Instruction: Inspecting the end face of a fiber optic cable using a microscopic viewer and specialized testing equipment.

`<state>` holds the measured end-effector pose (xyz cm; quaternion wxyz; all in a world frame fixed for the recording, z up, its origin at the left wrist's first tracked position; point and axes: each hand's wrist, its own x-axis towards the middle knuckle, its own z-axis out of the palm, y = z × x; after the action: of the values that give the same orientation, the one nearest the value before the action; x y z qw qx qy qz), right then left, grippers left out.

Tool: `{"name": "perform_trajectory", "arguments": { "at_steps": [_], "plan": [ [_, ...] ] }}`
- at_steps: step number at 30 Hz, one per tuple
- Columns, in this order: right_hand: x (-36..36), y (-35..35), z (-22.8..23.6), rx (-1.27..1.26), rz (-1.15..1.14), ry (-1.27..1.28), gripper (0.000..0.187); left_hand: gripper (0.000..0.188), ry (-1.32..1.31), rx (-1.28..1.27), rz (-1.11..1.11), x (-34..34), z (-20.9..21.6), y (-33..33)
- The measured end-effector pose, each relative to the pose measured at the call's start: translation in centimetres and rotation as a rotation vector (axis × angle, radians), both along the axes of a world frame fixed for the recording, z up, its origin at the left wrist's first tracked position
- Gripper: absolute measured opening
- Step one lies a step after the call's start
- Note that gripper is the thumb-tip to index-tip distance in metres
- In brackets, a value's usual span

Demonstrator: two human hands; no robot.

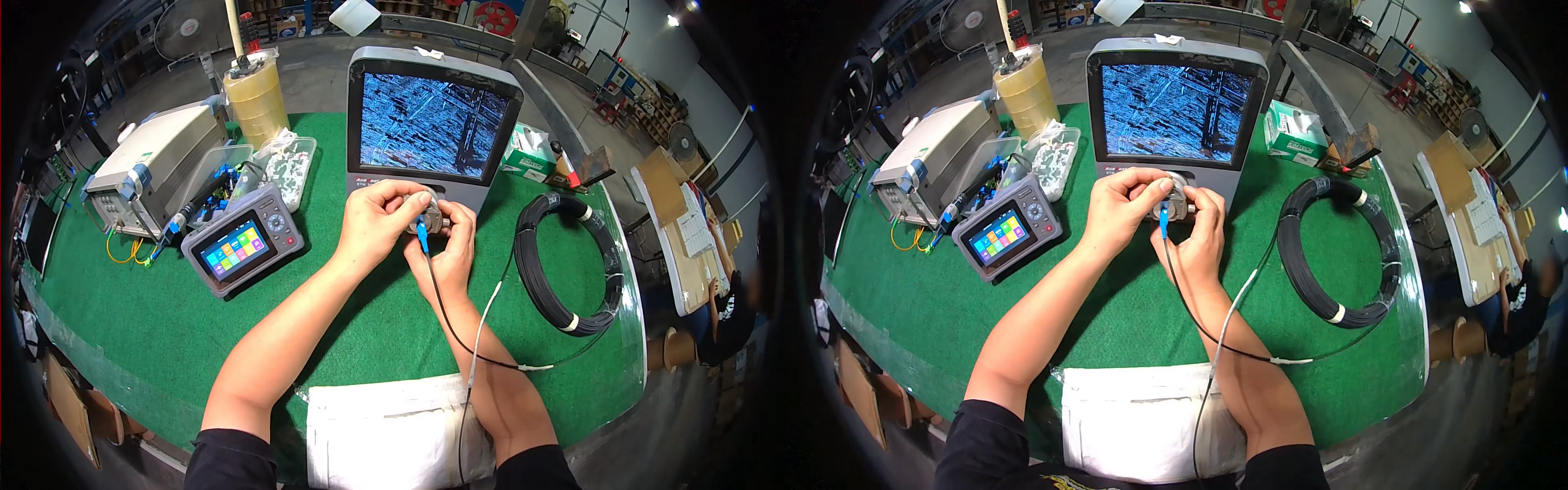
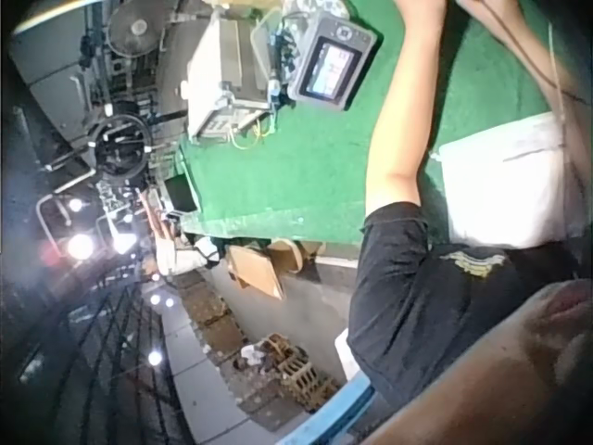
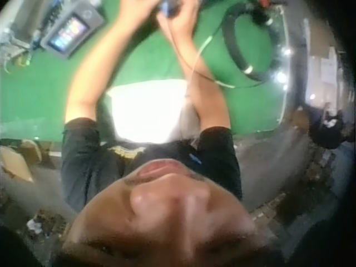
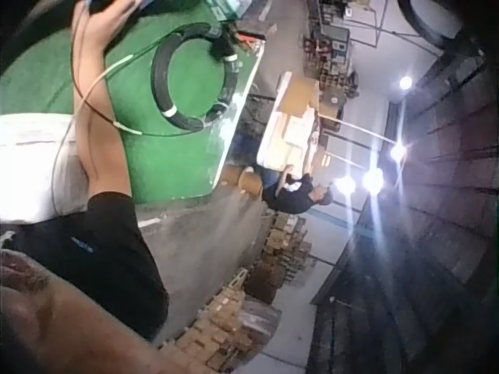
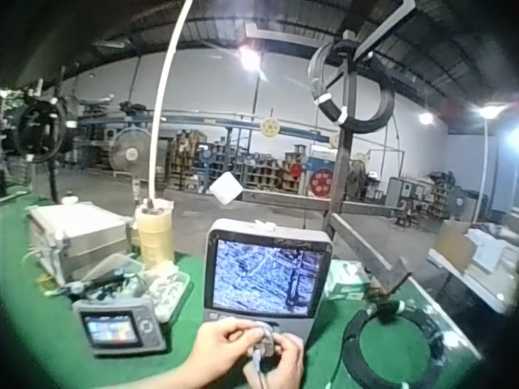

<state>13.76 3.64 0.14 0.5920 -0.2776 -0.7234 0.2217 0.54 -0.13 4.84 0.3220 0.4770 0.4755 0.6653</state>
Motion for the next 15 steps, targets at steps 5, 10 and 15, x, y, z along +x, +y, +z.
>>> {"name": "perform_trajectory", "arguments": {
  "at_steps": [5, 10, 15],
  "plan": [
    [-0.32, 0.14, -0.13, 0.052, -0.084, -0.067, 0.068, 0.02, -0.015, -0.019, 0.002, 0.19, 0.07, -0.11],
    [-0.23, 0.01, 0.36, 0.064, -0.083, -0.087, 0.064, 0.02, -0.047, -0.018, 0.002, 0.33, 0.45, -0.32],
    [-0.1, 0.03, 0.16, 0.064, -0.067, -0.08, 0.062, 0.021, -0.076, 0.03, 0.001, 0.53, 0.08, -0.11]
  ]
}}
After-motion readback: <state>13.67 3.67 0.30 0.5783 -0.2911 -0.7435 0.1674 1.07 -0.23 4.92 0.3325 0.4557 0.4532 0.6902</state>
